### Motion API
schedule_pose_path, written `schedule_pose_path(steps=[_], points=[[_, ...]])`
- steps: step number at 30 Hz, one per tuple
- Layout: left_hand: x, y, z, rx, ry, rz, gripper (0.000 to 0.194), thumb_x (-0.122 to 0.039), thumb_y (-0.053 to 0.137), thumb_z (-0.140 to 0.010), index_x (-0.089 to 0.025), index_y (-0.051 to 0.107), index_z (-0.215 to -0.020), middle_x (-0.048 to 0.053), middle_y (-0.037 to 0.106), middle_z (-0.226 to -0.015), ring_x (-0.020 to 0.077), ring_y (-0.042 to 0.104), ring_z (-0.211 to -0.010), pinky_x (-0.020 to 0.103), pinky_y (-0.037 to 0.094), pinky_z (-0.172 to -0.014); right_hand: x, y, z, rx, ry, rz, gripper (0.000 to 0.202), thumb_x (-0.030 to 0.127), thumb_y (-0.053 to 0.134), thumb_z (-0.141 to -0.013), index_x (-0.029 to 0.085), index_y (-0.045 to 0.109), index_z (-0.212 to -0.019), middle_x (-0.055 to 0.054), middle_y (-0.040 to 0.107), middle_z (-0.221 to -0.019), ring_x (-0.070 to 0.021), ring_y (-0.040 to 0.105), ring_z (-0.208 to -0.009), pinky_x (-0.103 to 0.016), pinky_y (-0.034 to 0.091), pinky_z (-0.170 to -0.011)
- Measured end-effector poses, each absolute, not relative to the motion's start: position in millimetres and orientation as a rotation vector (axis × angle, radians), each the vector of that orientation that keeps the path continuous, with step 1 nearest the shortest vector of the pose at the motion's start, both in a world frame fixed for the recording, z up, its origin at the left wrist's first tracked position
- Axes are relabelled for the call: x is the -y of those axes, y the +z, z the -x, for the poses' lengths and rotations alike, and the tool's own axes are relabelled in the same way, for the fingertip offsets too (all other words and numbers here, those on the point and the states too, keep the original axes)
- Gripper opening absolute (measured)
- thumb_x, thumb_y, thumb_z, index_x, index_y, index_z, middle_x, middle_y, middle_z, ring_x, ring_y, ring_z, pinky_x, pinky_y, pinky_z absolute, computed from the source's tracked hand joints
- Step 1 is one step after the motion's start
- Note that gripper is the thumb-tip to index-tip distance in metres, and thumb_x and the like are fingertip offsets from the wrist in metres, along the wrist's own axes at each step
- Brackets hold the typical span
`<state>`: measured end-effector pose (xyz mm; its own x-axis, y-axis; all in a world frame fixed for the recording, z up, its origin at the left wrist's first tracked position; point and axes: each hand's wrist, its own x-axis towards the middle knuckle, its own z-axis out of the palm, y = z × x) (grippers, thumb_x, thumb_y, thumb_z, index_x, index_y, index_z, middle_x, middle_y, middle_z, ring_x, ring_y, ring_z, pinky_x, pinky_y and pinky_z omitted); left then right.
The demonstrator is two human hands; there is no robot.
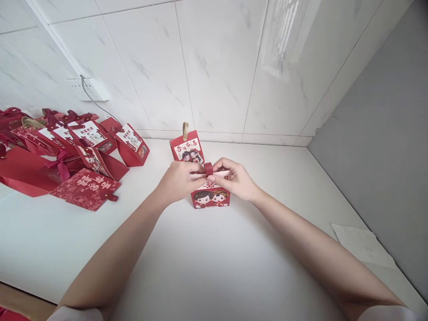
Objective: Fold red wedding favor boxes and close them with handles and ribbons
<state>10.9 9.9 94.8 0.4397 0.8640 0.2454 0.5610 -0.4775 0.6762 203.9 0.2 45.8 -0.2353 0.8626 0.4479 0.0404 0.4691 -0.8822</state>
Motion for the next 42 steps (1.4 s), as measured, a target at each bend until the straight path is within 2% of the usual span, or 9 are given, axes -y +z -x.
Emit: schedule_pose_path(steps=[4,12,20,25,27,30,33,38,42], points=[[-13,94,-10,-1.169,0.811,-2.334,0.025,-0.038,0.065,-0.079,-0.018,0.069,-0.065,0.001,0.062,-0.059,0.0145,0.057,-0.060,0.024,0.045,-0.053,-2,45,-205,1.637,0.961,0.823,0.025,0.044,0.069,-0.084,0.020,0.062,-0.084,-0.001,0.064,-0.080,-0.0136,0.057,-0.065,-0.026,0.047,-0.057],[-17,94,-8,-1.139,0.734,-2.415,0.029,-0.034,0.060,-0.083,-0.017,0.060,-0.059,-0.002,0.049,-0.056,0.0106,0.042,-0.057,0.024,0.031,-0.052,-7,45,-216,1.841,0.704,0.786,0.019,0.038,0.059,-0.093,0.021,0.067,-0.092,-0.004,0.069,-0.088,-0.0164,0.061,-0.075,-0.028,0.046,-0.064],[-15,102,-3,-1.141,0.616,-2.285,0.026,-0.040,0.061,-0.084,-0.018,0.069,-0.071,0.001,0.062,-0.066,0.0142,0.056,-0.061,0.024,0.043,-0.053,-9,38,-217,1.790,0.823,0.753,0.027,0.045,0.053,-0.096,0.023,0.069,-0.097,-0.004,0.069,-0.098,-0.0184,0.064,-0.086,-0.031,0.050,-0.076],[-9,102,-12,-1.129,0.864,-2.186,0.025,-0.040,0.074,-0.076,-0.021,0.071,-0.092,0.002,0.072,-0.091,0.0170,0.067,-0.083,0.027,0.055,-0.074,-8,30,-213,1.664,0.926,0.700,0.025,0.046,0.059,-0.093,0.024,0.066,-0.104,-0.003,0.070,-0.098,-0.0195,0.066,-0.092,-0.033,0.053,-0.080],[-8,99,-17,-1.152,0.986,-2.180,0.025,-0.040,0.076,-0.074,-0.019,0.070,-0.086,0.001,0.072,-0.087,0.0159,0.067,-0.080,0.028,0.056,-0.079,-7,29,-211,1.677,0.922,0.718,0.024,0.044,0.062,-0.091,0.023,0.064,-0.102,-0.002,0.069,-0.096,-0.0175,0.065,-0.084,-0.030,0.052,-0.074],[-9,95,-19,-1.194,1.097,-2.171,0.025,-0.041,0.072,-0.079,-0.017,0.068,-0.076,0.002,0.071,-0.079,0.0159,0.066,-0.076,0.028,0.055,-0.075,-5,29,-209,1.679,0.907,0.737,0.022,0.043,0.062,-0.092,0.023,0.062,-0.101,-0.002,0.068,-0.096,-0.0162,0.064,-0.082,-0.030,0.052,-0.074],[-11,94,-16,-1.189,1.087,-2.175,0.025,-0.041,0.067,-0.083,-0.017,0.069,-0.076,0.003,0.071,-0.080,0.0173,0.066,-0.080,0.027,0.055,-0.071,-6,28,-209,1.654,0.839,0.731,0.021,0.042,0.061,-0.093,0.023,0.063,-0.098,-0.003,0.069,-0.099,-0.0187,0.065,-0.093,-0.034,0.051,-0.085],[-11,99,-13,-1.099,0.918,-2.131,0.018,-0.035,0.071,-0.079,-0.017,0.072,-0.083,0.003,0.072,-0.083,0.0174,0.068,-0.081,0.028,0.058,-0.076,-6,32,-209,1.601,0.746,0.734,0.021,0.043,0.063,-0.092,0.023,0.066,-0.088,-0.003,0.068,-0.090,-0.0179,0.065,-0.085,-0.034,0.052,-0.081],[-11,97,-13,-1.127,0.796,-2.027,0.019,-0.034,0.076,-0.073,-0.018,0.075,-0.082,0.003,0.075,-0.085,0.0208,0.070,-0.085,0.032,0.059,-0.081,-2,42,-212,1.703,0.761,0.618,0.025,0.043,0.056,-0.097,0.025,0.073,-0.092,-0.006,0.067,-0.109,-0.0208,0.064,-0.103,-0.039,0.052,-0.092]])
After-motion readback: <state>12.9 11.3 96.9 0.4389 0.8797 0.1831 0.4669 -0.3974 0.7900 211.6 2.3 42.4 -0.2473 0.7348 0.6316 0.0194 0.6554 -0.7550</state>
